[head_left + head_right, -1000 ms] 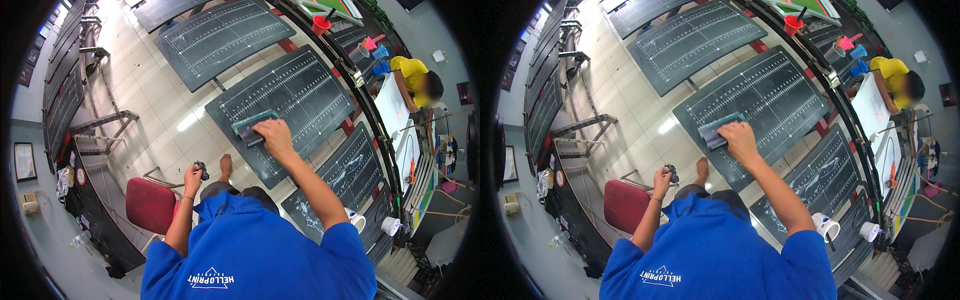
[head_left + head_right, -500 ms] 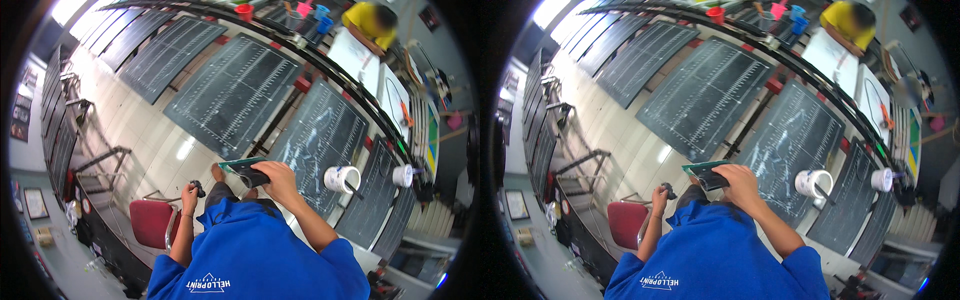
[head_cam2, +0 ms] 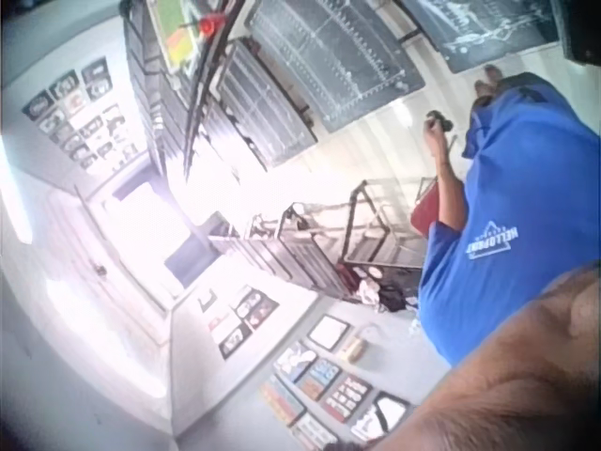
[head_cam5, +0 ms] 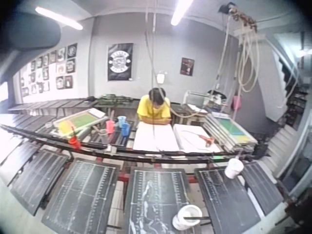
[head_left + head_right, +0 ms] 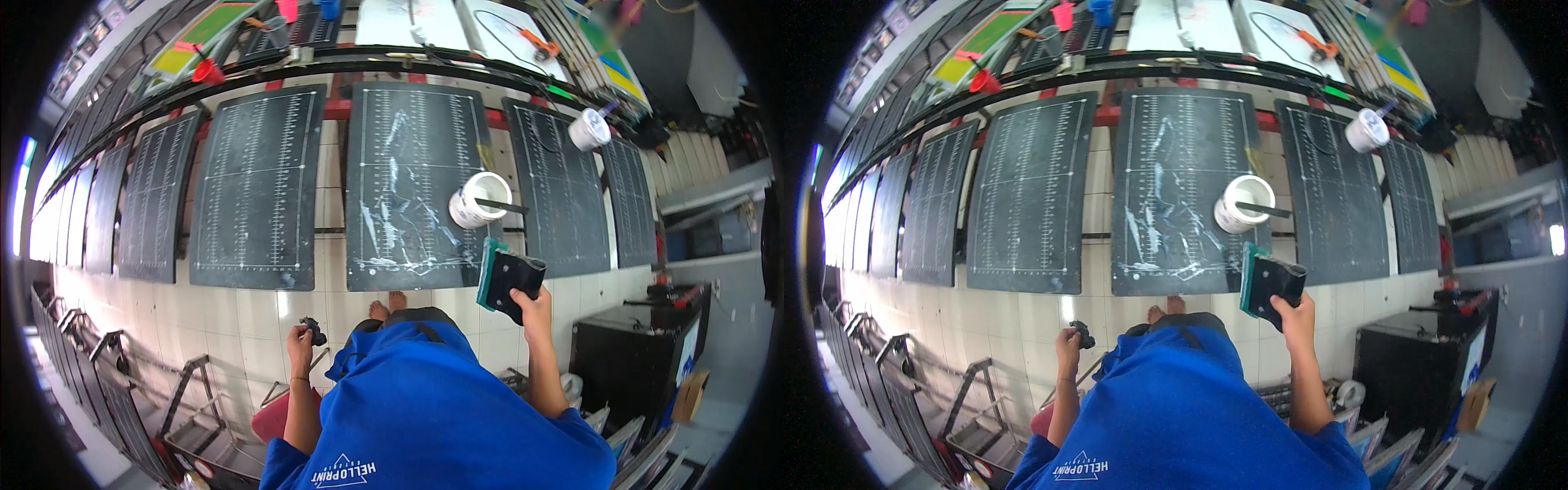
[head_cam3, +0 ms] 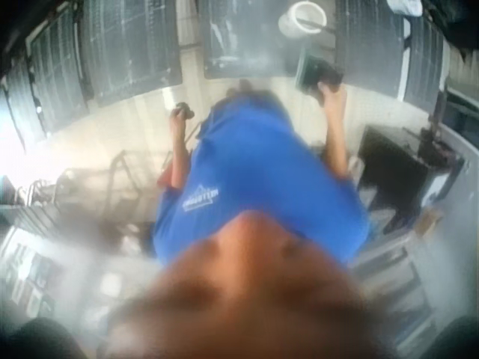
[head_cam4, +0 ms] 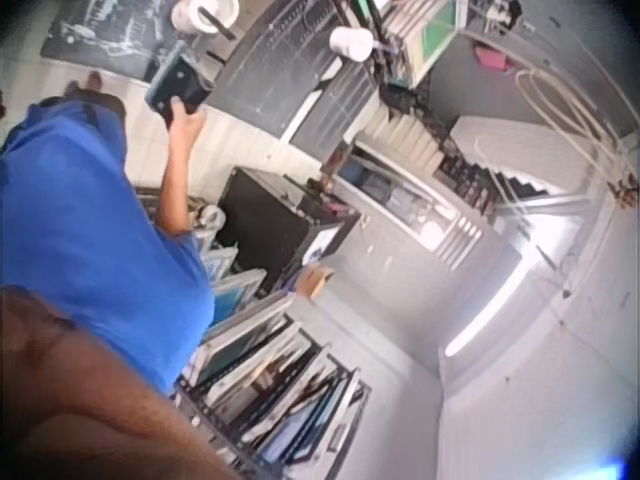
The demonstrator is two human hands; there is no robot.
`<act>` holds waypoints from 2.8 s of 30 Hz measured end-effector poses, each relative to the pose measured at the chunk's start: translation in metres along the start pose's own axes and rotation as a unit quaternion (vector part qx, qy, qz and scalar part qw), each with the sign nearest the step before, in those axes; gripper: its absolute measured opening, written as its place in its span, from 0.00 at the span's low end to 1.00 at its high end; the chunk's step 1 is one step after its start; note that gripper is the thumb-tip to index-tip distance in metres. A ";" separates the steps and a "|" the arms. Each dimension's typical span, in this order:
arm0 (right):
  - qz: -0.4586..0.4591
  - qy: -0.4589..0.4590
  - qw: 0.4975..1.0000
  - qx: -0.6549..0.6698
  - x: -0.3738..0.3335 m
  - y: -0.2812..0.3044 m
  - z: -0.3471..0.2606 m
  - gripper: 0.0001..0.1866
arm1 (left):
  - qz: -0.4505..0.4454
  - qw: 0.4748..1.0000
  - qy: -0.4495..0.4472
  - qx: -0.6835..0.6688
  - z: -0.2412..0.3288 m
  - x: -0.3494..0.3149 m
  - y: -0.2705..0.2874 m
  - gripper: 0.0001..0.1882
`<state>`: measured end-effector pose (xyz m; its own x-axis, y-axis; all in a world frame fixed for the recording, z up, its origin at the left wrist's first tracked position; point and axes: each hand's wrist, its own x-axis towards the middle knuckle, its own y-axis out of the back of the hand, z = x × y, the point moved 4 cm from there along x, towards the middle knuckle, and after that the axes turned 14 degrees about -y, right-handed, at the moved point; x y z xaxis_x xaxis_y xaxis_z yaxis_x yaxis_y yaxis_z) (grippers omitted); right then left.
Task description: The person cleans a large, flat, dark screen using a squeegee and a rag. They spread a white cleaning liquid across the surface with the squeegee and wipe the screen with the rag, repeating the process to remove residue.
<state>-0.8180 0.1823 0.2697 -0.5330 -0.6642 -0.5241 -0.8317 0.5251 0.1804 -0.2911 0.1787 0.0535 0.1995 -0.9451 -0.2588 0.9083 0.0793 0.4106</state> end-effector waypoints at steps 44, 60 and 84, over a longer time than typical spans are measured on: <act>-0.373 0.296 0.851 -0.221 0.252 -0.064 -0.036 0.76 | 0.077 0.993 0.091 0.004 0.038 -0.181 -0.208 0.05; 0.111 0.209 0.972 0.002 0.318 0.209 -0.050 0.58 | 0.055 0.996 0.070 -0.028 -0.003 -0.146 -0.213 0.02; 0.467 -0.020 0.876 -0.121 0.390 0.478 0.061 0.51 | 0.009 0.989 0.034 0.144 0.046 -0.100 -0.200 0.07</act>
<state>-1.4139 0.2070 0.1006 -0.9965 0.0160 -0.0819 -0.0474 0.6988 0.7137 -0.5096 0.2425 0.0379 0.2484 -0.9201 -0.3029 0.7644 -0.0059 0.6447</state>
